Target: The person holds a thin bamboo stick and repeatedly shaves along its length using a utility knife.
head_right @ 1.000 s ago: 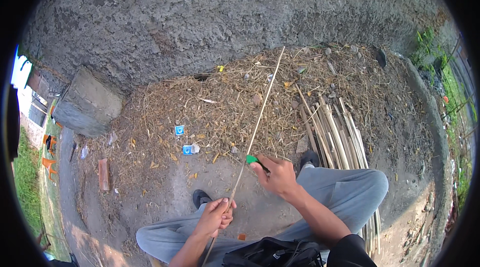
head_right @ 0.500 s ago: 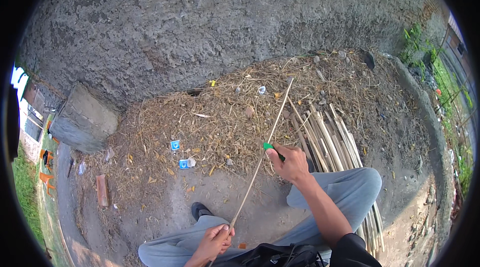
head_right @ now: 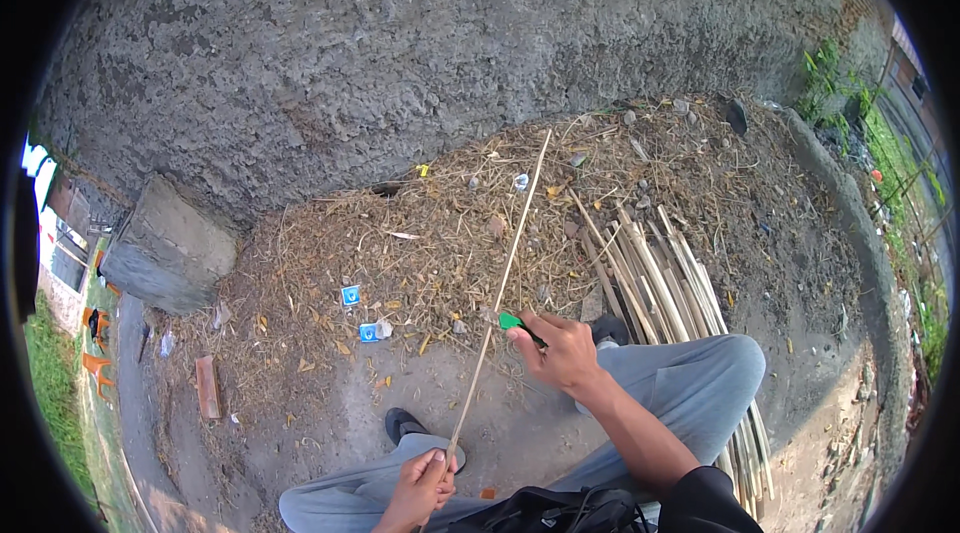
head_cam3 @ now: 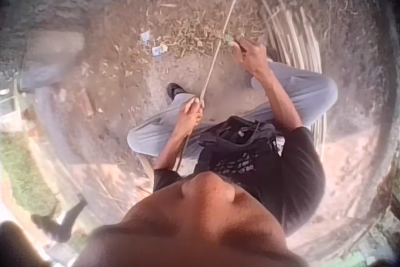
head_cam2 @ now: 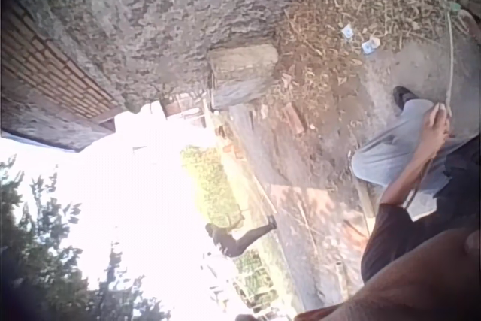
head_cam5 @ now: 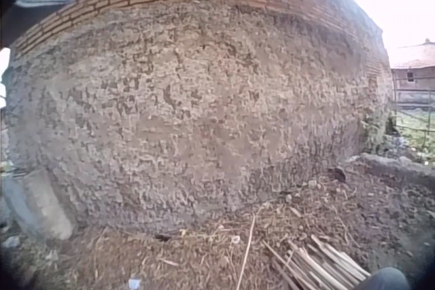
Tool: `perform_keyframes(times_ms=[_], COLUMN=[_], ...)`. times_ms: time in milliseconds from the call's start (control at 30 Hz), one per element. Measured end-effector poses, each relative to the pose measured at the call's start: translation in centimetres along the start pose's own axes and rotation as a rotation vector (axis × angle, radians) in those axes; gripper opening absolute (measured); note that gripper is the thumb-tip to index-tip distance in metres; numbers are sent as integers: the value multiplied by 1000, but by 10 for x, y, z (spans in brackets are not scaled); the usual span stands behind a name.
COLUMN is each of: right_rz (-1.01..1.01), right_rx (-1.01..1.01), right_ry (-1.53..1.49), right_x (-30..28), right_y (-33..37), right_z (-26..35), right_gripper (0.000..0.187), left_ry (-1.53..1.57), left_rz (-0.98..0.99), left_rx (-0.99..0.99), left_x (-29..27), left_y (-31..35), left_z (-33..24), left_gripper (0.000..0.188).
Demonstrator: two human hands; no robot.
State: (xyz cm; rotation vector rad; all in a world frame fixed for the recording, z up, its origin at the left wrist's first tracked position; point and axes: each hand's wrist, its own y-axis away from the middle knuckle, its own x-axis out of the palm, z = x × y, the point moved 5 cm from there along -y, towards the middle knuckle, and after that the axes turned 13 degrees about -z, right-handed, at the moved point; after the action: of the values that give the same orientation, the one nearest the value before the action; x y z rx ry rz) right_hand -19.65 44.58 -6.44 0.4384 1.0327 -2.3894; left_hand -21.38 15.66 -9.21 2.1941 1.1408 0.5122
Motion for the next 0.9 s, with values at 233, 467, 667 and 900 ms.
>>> perform_keyframes(times_ms=[233,467,667,900], right_rz=[28,-57,-55,-39], right_rx=[33,102,230,142], right_ry=[147,207,248,224], right_x=[13,16,15,21], right_y=[-6,-27,-17,-13], right_z=[-9,-49,-63,-61], right_gripper=[28,32,32,34], left_ry=[-580,-314,-314,-424], left_rz=[-216,-195,-172,-263], left_rx=[727,164,118,232], left_x=[-3,-30,-39,-42], left_y=[42,64,77,95], left_z=[-5,33,25,28], left_gripper=[32,34,32,33])
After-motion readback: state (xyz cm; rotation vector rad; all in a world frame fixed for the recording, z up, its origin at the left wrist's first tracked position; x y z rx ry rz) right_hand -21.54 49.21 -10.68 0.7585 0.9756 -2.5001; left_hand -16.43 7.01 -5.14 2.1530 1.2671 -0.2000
